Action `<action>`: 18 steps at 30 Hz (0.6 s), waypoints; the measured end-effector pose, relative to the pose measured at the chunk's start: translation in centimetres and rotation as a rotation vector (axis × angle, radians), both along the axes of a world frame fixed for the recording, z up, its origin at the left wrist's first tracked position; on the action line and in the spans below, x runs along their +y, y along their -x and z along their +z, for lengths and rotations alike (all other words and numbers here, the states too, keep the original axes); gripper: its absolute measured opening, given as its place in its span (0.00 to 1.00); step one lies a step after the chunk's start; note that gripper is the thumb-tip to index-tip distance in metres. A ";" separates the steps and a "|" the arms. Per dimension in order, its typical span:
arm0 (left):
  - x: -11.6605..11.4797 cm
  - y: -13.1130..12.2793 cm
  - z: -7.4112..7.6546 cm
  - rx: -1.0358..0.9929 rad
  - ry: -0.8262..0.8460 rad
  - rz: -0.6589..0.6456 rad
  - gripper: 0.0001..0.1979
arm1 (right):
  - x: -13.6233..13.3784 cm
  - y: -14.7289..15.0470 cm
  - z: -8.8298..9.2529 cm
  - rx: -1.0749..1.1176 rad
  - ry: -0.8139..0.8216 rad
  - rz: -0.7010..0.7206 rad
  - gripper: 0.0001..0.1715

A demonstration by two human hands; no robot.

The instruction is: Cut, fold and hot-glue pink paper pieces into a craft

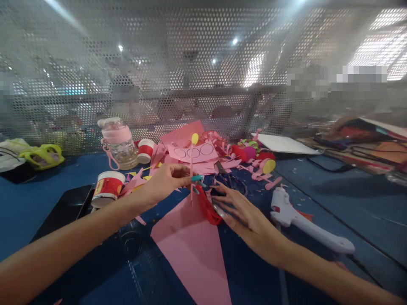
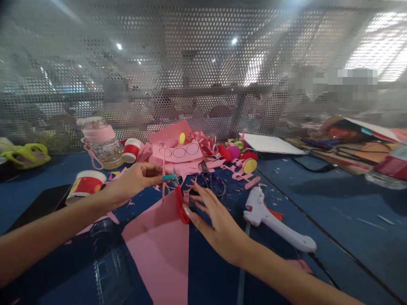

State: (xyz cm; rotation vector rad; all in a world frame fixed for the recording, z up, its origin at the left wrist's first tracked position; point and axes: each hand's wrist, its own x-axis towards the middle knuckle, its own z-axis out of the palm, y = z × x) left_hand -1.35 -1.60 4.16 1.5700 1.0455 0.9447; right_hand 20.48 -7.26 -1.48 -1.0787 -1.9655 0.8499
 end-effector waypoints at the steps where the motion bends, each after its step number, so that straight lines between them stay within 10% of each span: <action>1: -0.1 0.0 0.0 -0.016 0.010 0.001 0.13 | 0.0 0.0 -0.1 0.007 -0.013 0.001 0.29; 18: -0.5 -0.2 0.3 -0.122 0.090 0.001 0.14 | -0.6 0.4 0.1 -0.321 -0.532 -0.105 0.16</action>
